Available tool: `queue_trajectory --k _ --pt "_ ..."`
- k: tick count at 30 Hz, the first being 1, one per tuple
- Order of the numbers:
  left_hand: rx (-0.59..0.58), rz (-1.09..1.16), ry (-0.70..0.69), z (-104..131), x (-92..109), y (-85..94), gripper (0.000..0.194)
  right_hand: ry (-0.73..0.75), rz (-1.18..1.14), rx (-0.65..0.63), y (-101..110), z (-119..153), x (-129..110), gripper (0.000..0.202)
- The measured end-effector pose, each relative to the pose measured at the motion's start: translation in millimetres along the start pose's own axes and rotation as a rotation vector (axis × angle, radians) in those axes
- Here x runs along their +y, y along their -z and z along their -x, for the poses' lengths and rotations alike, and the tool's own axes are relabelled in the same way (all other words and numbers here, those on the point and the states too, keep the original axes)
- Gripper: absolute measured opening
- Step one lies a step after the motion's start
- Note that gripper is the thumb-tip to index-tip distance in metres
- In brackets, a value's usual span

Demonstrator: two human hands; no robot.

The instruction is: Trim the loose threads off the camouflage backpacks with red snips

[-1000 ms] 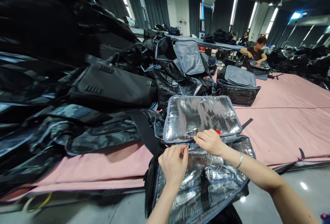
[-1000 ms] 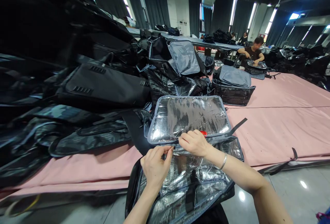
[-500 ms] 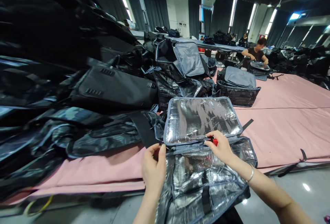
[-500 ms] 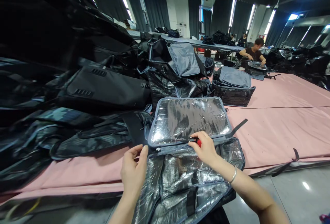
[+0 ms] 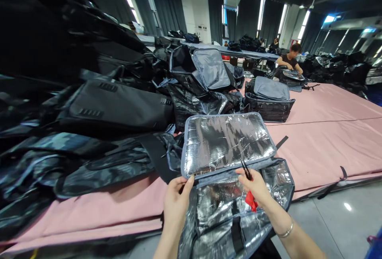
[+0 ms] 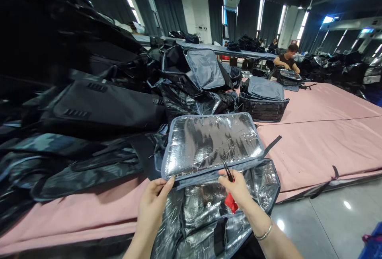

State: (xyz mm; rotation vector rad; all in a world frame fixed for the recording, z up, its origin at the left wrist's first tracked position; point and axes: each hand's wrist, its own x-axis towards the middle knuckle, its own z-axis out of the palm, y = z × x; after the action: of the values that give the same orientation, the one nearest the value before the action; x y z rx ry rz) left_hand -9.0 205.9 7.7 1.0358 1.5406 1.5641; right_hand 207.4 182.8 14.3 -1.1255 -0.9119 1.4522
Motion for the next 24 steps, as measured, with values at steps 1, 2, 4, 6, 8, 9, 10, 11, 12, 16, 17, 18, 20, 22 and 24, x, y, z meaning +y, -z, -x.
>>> queue_trajectory --k 1,2,4,6,8,9,10,11,12,16,17,18,20,22,24 --pt "0.007 0.022 0.003 2.2 0.5 0.1 0.045 -0.016 -0.012 0.025 2.7 -0.4 -0.1 0.053" --pt "0.011 0.048 0.007 4.5 0.9 0.5 0.044 -0.030 -0.029 0.046 5.0 -1.1 -0.1 0.054" --pt "0.011 0.100 0.024 9.1 0.6 2.8 0.041 -0.046 -0.076 0.081 7.6 -3.9 0.5 0.053" --pt "-0.004 0.130 0.042 13.5 -1.9 7.2 0.041 -0.054 -0.127 0.118 7.5 -8.1 2.1 0.051" --pt "-0.020 0.133 0.059 16.8 -6.1 13.1 0.042 -0.036 -0.163 0.159 5.3 -12.5 5.0 0.049" --pt "-0.027 0.126 0.062 17.7 -8.4 16.0 0.042 -0.020 -0.172 0.176 3.7 -14.1 6.8 0.048" --pt "-0.026 0.117 0.061 18.3 -10.5 18.5 0.042 -0.004 -0.174 0.192 2.0 -15.2 8.8 0.047" --pt "-0.016 0.110 0.057 18.5 -12.1 20.7 0.042 0.011 -0.172 0.204 0.3 -15.6 10.8 0.046" --pt "-0.004 0.105 0.051 18.6 -13.0 22.2 0.043 0.021 -0.168 0.209 -1.2 -15.4 12.8 0.044" --pt "0.010 0.097 0.036 20.1 -10.7 23.9 0.043 0.041 -0.148 0.217 -2.2 -11.9 17.4 0.041" --pt "0.005 0.092 0.037 21.3 -9.5 23.8 0.043 0.047 -0.155 0.220 -1.0 -11.3 17.3 0.041" --pt "-0.002 0.087 0.041 22.9 -8.7 23.9 0.043 0.050 -0.166 0.223 0.5 -11.1 16.6 0.042" --pt "-0.011 0.085 0.057 26.5 -8.4 24.5 0.044 0.055 -0.190 0.243 3.9 -12.3 14.3 0.044" --pt "-0.021 0.093 0.079 29.6 -10.0 25.9 0.046 0.045 -0.209 0.270 6.3 -15.0 11.4 0.045" --pt "-0.023 0.099 0.090 30.8 -11.8 27.4 0.046 0.027 -0.227 0.282 6.4 -17.9 9.6 0.045"
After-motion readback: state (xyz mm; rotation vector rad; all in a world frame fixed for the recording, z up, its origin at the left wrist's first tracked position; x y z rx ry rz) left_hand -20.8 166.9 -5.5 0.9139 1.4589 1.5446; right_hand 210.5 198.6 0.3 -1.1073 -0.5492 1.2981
